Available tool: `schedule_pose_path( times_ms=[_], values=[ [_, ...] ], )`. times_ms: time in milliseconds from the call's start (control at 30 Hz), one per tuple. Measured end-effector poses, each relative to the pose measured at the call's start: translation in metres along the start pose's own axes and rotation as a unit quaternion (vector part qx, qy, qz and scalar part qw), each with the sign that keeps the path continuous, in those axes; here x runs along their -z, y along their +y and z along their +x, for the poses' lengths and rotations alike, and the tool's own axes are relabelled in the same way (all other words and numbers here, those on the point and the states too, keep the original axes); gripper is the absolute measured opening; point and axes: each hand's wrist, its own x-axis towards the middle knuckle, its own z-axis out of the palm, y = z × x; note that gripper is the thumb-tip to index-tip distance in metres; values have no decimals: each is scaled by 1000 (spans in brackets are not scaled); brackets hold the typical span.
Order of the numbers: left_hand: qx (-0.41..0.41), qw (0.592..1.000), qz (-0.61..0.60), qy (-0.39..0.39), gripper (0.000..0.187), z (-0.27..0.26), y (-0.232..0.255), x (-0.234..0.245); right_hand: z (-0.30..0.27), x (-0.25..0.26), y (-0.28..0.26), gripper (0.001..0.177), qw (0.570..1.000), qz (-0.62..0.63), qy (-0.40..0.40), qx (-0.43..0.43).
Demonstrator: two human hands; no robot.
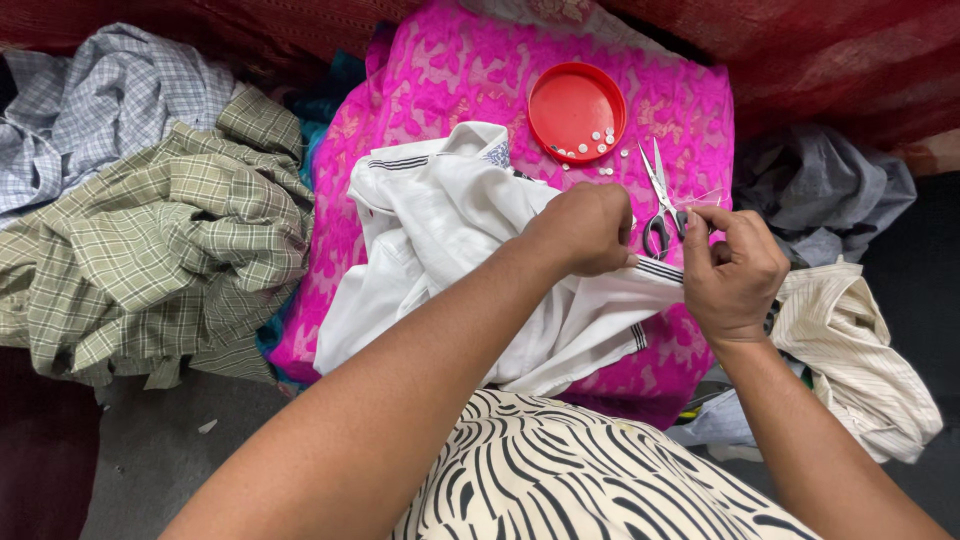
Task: The person sits on the floor and hand-sews white buttons onto a white shirt using a needle and thread. They thread the needle, pull the thread through, position buttons from a red lid onto the shirt placket, and stitch them in place, working on the shirt resting on a pink cushion.
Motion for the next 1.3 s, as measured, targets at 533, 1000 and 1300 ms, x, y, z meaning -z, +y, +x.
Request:
schedule_pose_path(
  times_ms=[533,1000,1300],
  values=[
    [95,978,-187,-20,26,3,-14,8,6,0,-9,6,999,-5,0,34],
    [194,963,-189,6,18,-4,-21,13,20,-26,-9,9,999,5,-43,-8],
    [196,968,-157,8,18,-19,-28,36,86,-99,24,18,973,80,-155,-153]
  ],
)
